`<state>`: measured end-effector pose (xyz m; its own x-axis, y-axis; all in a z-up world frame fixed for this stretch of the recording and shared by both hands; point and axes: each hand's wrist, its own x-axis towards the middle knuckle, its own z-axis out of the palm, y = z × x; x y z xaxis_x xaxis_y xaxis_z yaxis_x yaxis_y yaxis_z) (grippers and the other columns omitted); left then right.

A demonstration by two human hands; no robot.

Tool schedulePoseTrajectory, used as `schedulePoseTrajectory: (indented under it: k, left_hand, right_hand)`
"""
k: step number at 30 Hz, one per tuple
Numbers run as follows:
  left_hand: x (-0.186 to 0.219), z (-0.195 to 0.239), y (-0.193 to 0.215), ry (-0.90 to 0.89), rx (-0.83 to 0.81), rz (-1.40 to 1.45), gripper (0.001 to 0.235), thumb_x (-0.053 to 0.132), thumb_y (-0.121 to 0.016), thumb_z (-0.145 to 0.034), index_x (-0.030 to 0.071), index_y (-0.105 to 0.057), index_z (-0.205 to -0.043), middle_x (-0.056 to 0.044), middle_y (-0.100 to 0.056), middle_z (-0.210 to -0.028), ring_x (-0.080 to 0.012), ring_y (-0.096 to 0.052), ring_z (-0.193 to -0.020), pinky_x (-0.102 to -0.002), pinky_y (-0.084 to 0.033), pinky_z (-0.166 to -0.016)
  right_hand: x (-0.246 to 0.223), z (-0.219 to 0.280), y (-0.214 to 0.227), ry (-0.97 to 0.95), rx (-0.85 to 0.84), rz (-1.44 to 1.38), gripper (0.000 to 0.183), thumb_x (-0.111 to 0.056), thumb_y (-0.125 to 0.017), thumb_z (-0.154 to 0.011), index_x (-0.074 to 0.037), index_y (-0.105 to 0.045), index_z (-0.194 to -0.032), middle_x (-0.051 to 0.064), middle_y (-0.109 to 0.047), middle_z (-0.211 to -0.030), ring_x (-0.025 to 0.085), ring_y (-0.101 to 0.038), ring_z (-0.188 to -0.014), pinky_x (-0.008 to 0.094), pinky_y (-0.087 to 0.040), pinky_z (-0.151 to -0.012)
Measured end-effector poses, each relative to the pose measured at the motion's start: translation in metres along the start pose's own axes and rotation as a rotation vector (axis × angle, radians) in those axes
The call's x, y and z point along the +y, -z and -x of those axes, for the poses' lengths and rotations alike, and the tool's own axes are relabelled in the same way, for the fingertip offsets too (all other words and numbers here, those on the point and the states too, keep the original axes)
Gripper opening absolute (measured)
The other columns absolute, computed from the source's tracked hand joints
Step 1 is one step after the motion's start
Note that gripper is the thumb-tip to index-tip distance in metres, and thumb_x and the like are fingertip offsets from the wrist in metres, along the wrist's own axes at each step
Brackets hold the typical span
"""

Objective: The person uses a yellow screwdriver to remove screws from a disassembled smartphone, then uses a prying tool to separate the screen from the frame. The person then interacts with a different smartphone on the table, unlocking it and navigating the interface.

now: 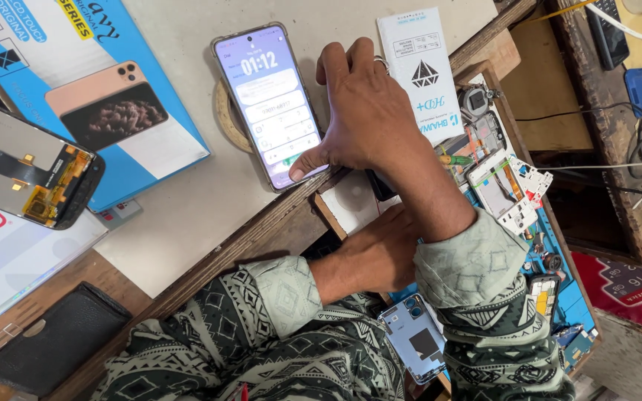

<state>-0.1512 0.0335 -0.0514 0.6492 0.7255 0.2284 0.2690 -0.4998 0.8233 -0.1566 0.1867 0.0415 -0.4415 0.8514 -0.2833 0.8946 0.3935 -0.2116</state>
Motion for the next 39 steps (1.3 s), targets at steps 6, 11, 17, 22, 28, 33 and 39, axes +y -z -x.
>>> schedulePoseTrajectory:
  k: [6, 11, 17, 22, 28, 33, 39]
  left_hand:
    - [-0.001, -0.001, -0.002, -0.014, -0.012, -0.037, 0.053, 0.029, -0.068, -0.086, 0.0, -0.061, -0.13, -0.019, -0.057, -0.142, -0.0358, -0.044, -0.142, -0.051, -0.029, -0.121]
    - [0.001, 0.002, 0.003, -0.053, -0.024, -0.126, 0.046, 0.03, -0.073, -0.085, 0.012, -0.066, -0.126, -0.012, -0.058, -0.14, -0.0337, -0.048, -0.139, -0.05, -0.033, -0.12]
    - [0.003, 0.001, 0.007, -0.11, 0.085, -0.12, 0.053, 0.035, -0.075, -0.081, 0.011, -0.067, -0.128, -0.014, -0.058, -0.137, -0.0358, -0.053, -0.132, -0.053, -0.038, -0.114]
    - [-0.002, 0.003, 0.002, -0.029, -0.054, -0.035, 0.038, 0.031, -0.07, -0.091, 0.007, -0.07, -0.12, -0.015, -0.07, -0.119, -0.0312, -0.068, -0.112, -0.048, -0.052, -0.1]
    - [-0.004, 0.004, -0.002, -0.038, -0.024, -0.015, 0.037, 0.033, -0.067, -0.092, 0.006, -0.071, -0.116, -0.016, -0.073, -0.115, -0.0305, -0.07, -0.107, -0.046, -0.054, -0.096]
    - [-0.003, 0.002, 0.001, -0.075, -0.006, -0.086, 0.043, 0.034, -0.069, -0.093, 0.0, -0.07, -0.119, -0.018, -0.071, -0.117, -0.0321, -0.067, -0.113, -0.049, -0.048, -0.105]
    - [0.002, 0.003, 0.008, -0.072, 0.009, -0.078, 0.046, 0.031, -0.075, -0.084, 0.003, -0.071, -0.12, -0.017, -0.063, -0.131, -0.0355, -0.05, -0.135, -0.05, -0.033, -0.12]
  right_hand:
    - [0.002, 0.0, -0.003, 0.033, 0.002, 0.021, 0.121, -0.063, -0.105, -0.029, -0.008, -0.049, -0.12, 0.016, -0.05, -0.11, 0.034, -0.06, -0.097, 0.045, -0.055, -0.081]
    - [0.014, 0.014, 0.0, 0.249, 0.191, -0.102, 0.108, -0.058, -0.102, -0.05, -0.009, -0.051, -0.131, 0.016, -0.052, -0.11, 0.034, -0.062, -0.094, 0.046, -0.055, -0.075]
    - [0.03, 0.049, -0.001, 0.48, 0.143, -0.185, 0.028, -0.017, -0.08, -0.093, -0.015, -0.073, -0.12, 0.007, -0.06, -0.096, 0.023, -0.066, -0.075, 0.039, -0.052, -0.061]
    - [0.035, 0.071, -0.022, 0.592, 0.167, -0.131, 0.032, -0.009, -0.079, -0.086, -0.018, -0.079, -0.117, 0.006, -0.061, -0.083, 0.019, -0.06, -0.061, 0.033, -0.048, -0.046]
    - [0.038, 0.079, -0.031, 0.576, 0.214, -0.1, 0.035, -0.007, -0.076, -0.089, -0.022, -0.078, -0.121, 0.003, -0.062, -0.088, 0.019, -0.062, -0.068, 0.036, -0.05, -0.055]
    - [0.032, 0.058, -0.03, 0.566, 0.248, -0.045, 0.035, -0.005, -0.076, -0.091, -0.019, -0.078, -0.123, 0.004, -0.063, -0.091, 0.018, -0.061, -0.064, 0.033, -0.048, -0.049]
    - [0.032, 0.043, -0.024, 0.587, 0.327, -0.08, 0.039, -0.008, -0.079, -0.086, -0.018, -0.075, -0.124, 0.005, -0.06, -0.096, 0.021, -0.065, -0.077, 0.038, -0.052, -0.06]
